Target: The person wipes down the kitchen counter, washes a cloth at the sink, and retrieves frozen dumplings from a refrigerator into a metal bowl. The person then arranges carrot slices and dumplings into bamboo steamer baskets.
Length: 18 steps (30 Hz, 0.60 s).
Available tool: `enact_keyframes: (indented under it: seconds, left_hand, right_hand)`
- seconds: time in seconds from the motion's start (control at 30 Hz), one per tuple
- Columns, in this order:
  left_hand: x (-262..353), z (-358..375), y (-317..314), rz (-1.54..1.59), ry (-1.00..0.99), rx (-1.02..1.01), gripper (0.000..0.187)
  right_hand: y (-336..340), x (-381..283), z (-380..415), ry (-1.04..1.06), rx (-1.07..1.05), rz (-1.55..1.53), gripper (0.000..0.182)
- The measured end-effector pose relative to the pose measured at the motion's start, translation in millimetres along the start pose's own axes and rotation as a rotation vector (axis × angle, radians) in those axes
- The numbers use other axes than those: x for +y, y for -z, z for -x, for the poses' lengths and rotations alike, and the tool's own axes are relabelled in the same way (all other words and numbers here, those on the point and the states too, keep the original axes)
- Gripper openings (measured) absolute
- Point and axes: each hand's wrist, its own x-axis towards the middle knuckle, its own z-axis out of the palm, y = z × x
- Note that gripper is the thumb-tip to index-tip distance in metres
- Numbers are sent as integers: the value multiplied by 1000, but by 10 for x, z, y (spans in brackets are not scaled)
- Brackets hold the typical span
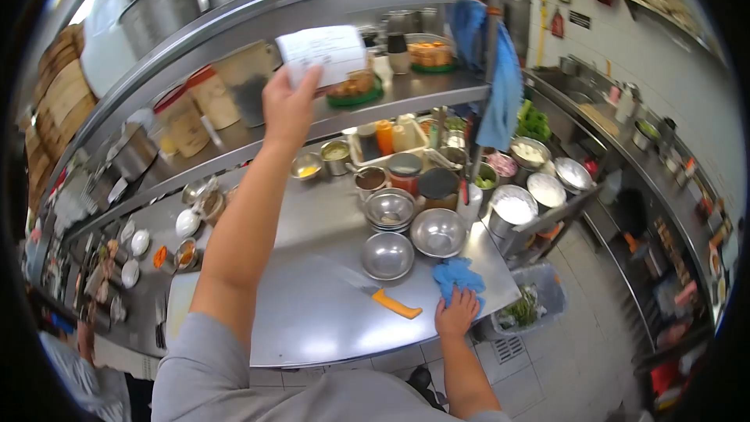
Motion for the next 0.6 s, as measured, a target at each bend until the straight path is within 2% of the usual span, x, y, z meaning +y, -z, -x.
enact_keyframes:
  seconds: [0.07,0.13,0.17,0.23,0.33,0.4,0.47,0.53,0.6]
  left_hand:
    - [170,122,665,231,60,211,25]
    - [177,137,1426,183,141,399,23]
    - [231,137,1748,170,132,419,23]
    - [368,134,2219,175,310,438,21]
    - [530,111,2570,56,237,387,20]
    - [788,201,2524,97,220,359,21]
    - [982,263,2405,163,102,209,23]
    - [987,205,2410,222,146,219,26]
    - [792,64,2571,166,412,297,27]
  right_hand:
    - [-12,-11,-4,33,-19,-21,59]
    - [-47,-8,7,-9,-25,-1,60]
    - [-23,-38,3,-22,-42,0,60]
    - [-60,-34,18,-15,-33,-2,59]
    - [-60,-78,22,-27,-31,6,59]
    - [-36,-84,32,-33,-37,14,58]
    - [-49,-80,31,-36,-48,22,59]
    - [-114,-36,47,-23,-31,19,59]
    - [-130,15,108,-6,-21,24,59]
